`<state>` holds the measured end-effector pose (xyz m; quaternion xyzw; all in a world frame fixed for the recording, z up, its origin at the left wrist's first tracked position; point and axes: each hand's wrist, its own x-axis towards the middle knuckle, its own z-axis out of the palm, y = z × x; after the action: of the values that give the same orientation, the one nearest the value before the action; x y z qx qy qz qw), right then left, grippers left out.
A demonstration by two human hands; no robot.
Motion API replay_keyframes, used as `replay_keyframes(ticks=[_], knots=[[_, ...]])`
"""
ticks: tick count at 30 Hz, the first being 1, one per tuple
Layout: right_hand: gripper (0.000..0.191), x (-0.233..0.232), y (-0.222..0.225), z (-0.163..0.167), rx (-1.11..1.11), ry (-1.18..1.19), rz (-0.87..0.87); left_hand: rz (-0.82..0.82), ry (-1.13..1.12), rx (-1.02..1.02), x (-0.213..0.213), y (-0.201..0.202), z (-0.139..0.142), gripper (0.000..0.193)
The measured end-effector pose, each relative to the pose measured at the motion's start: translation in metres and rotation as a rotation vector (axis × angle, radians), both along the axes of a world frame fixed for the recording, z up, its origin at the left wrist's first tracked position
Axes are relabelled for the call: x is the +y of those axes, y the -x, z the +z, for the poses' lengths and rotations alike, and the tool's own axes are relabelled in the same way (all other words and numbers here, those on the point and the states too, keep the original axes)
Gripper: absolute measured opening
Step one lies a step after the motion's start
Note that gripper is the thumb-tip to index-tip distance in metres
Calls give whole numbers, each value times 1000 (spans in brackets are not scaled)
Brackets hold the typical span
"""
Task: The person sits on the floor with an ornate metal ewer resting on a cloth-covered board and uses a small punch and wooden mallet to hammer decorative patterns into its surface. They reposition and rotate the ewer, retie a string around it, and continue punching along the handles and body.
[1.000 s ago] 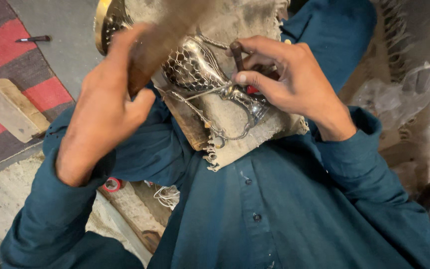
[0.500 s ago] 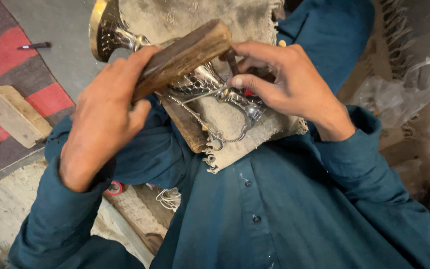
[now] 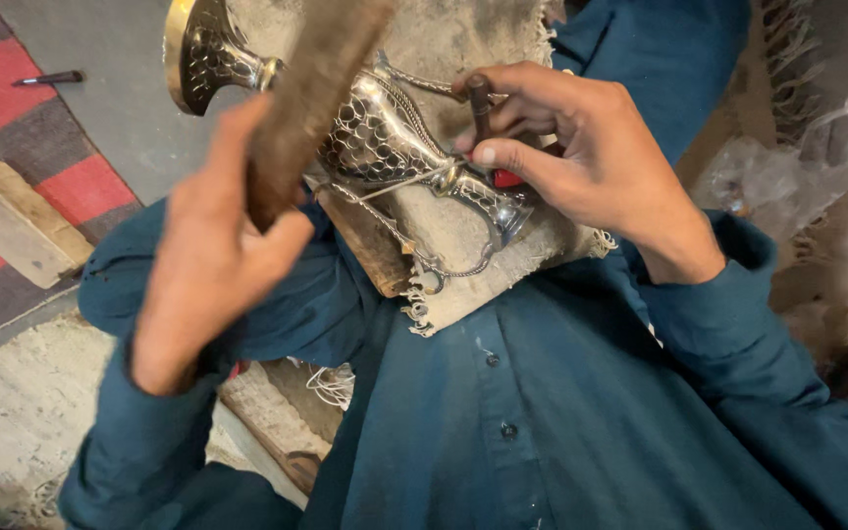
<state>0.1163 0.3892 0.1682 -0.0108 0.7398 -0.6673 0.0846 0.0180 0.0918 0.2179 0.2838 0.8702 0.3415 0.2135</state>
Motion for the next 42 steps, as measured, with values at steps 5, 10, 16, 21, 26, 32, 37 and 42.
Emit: replay_keyframes(ticks=[5, 10, 16, 21, 26, 32, 37, 42], knots=[[46, 0, 3, -4, 10, -53, -6, 1, -34, -66, 0, -10, -13, 69], [45, 1, 4, -7, 65, -180, -9, 5, 99, -14, -4, -2, -7, 69], [43, 1, 3, -10, 102, -180, -8, -85, 125, 144, -1, 9, 3, 66], [41, 2, 2, -10, 109, -207, -2, 53, 81, -25, 5, 15, 8, 65], [44, -1, 2, -7, 49, -202, -21, -246, 205, 270, 7, 15, 12, 72], [40, -2, 6, 0, 56, -114, -30, -213, 275, 261, 6, 19, 17, 74], [41, -3, 6, 0, -5, -110, -30, -126, 211, 129, 7, 19, 18, 70], [43, -2, 8, 1, 54, -169, -14, -52, 32, 146, 4, 21, 14, 65]])
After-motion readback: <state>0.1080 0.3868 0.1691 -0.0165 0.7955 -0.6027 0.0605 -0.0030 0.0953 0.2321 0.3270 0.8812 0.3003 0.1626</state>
